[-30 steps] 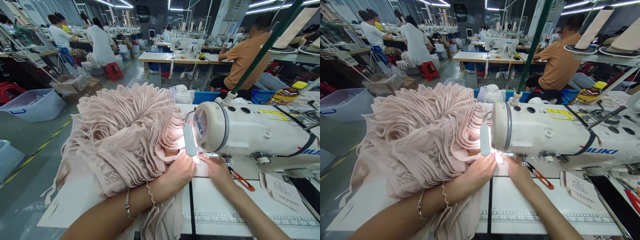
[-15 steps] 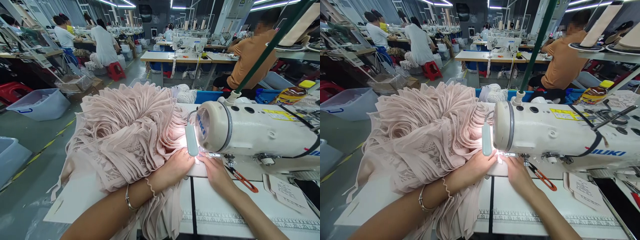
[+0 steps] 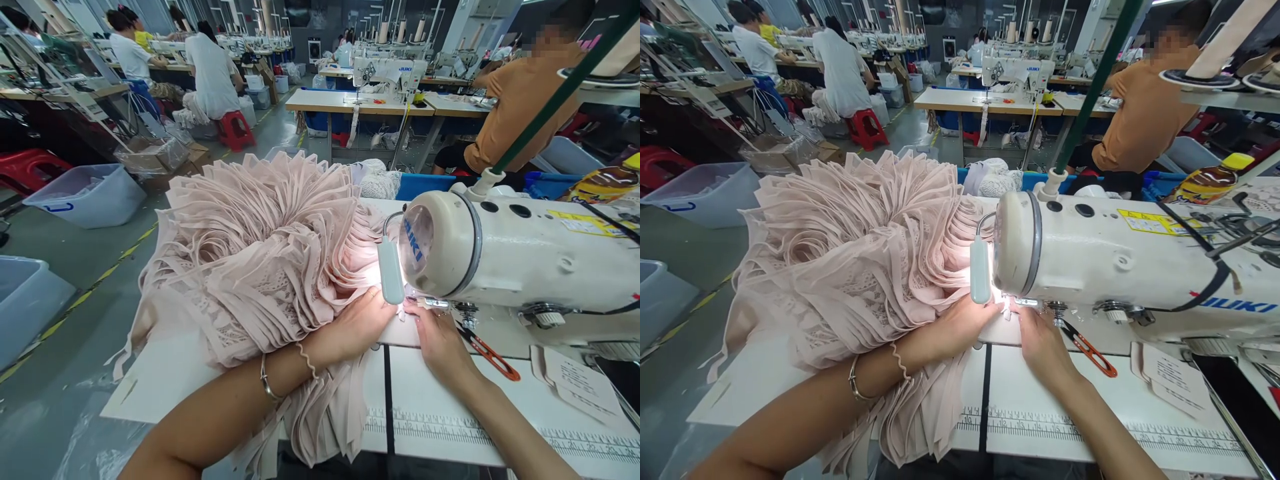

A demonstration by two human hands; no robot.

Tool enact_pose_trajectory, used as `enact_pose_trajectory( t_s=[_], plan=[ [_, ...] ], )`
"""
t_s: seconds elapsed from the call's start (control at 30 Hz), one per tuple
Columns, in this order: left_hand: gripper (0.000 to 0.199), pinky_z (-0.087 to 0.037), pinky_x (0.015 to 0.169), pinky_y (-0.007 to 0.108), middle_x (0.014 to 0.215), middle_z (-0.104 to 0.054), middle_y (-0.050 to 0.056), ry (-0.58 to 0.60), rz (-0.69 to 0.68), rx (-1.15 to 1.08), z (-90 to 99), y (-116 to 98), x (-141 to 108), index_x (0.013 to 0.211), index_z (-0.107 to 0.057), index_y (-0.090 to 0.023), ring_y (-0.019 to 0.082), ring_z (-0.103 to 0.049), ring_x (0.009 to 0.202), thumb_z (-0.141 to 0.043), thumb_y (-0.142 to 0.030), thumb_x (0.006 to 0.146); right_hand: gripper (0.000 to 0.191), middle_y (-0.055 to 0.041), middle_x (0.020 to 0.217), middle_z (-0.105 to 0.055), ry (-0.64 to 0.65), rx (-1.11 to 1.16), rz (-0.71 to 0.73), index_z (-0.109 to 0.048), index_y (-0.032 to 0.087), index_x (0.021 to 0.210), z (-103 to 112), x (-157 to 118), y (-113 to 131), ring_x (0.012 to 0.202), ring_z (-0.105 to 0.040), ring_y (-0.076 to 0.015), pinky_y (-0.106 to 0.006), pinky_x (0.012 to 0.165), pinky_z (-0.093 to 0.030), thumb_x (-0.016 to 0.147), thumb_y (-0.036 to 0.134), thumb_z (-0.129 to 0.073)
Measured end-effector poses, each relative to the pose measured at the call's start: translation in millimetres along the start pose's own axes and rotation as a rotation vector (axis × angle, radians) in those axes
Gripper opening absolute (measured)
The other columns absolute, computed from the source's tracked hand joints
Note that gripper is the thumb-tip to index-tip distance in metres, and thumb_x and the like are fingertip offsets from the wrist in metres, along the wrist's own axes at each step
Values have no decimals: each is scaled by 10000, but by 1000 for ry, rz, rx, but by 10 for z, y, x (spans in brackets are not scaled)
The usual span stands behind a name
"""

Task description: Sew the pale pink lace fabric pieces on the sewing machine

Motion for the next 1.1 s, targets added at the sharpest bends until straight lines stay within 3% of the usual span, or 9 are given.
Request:
enact_pose_trajectory(
  t_s=[0.2,0.33,0.47,0.57,0.8,0.97,1.1],
  plan=[
    [232,-468,855,304,1005,-593,45,63,-187,146,102,-88,-69,1081,-619,-187,198,-534,990,-393,-165,1036,143,-49,939,-744,-202,-100,188,-655,179,1052,195,84,190,873,-672,-171,-301,887,-486,963,154,-546],
    [238,-486,832,303,1018,-601,50,5,-28,66,88,-27,-51,1041,-614,-171,192,-545,950,-384,-118,1010,134,-13,844,-732,-232,-71,149,-667,207,963,234,93,217,839,-669,-157,-290,862,-486,960,149,-545],
    [232,-502,848,320,1024,-622,65,-89,81,-79,14,51,-3,1038,-611,-162,196,-562,943,-403,-86,968,172,-60,968,-749,-152,-51,-13,-653,206,1035,126,59,117,889,-684,-202,-346,855,-522,982,219,-490],
    [235,-501,885,324,1073,-620,59,-62,49,-94,-29,44,26,1072,-603,-187,197,-558,1002,-394,-125,983,207,-70,1004,-750,-76,-27,-48,-650,212,1058,47,35,63,933,-683,-237,-393,857,-533,988,238,-457],
    [228,-477,869,314,1114,-587,47,28,3,11,-15,-16,-19,1111,-591,-217,202,-527,1027,-378,-216,1028,291,-68,1025,-742,-63,24,-82,-662,231,1067,31,20,7,944,-674,-239,-408,852,-535,990,226,-381],
    [229,-445,853,297,1043,-586,37,30,-134,132,71,-50,-78,1098,-609,-204,195,-510,1022,-387,-237,1054,154,-18,859,-741,-153,-76,97,-676,213,989,158,66,141,793,-657,-165,-304,820,-486,980,209,-522],
    [196,-422,809,313,926,-574,47,45,-207,244,121,-85,-85,1070,-624,-166,204,-513,931,-432,-188,1036,121,0,802,-729,-178,-160,222,-673,204,937,249,89,251,761,-642,-143,-295,842,-442,961,157,-564]
  ],
)
Point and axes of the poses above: each hand's wrist, its own x-axis towards the middle knuckle, its own z-axis out of the back of the hand, y = z × x, the point moved 2 cm from there along x, towards the middle knuckle
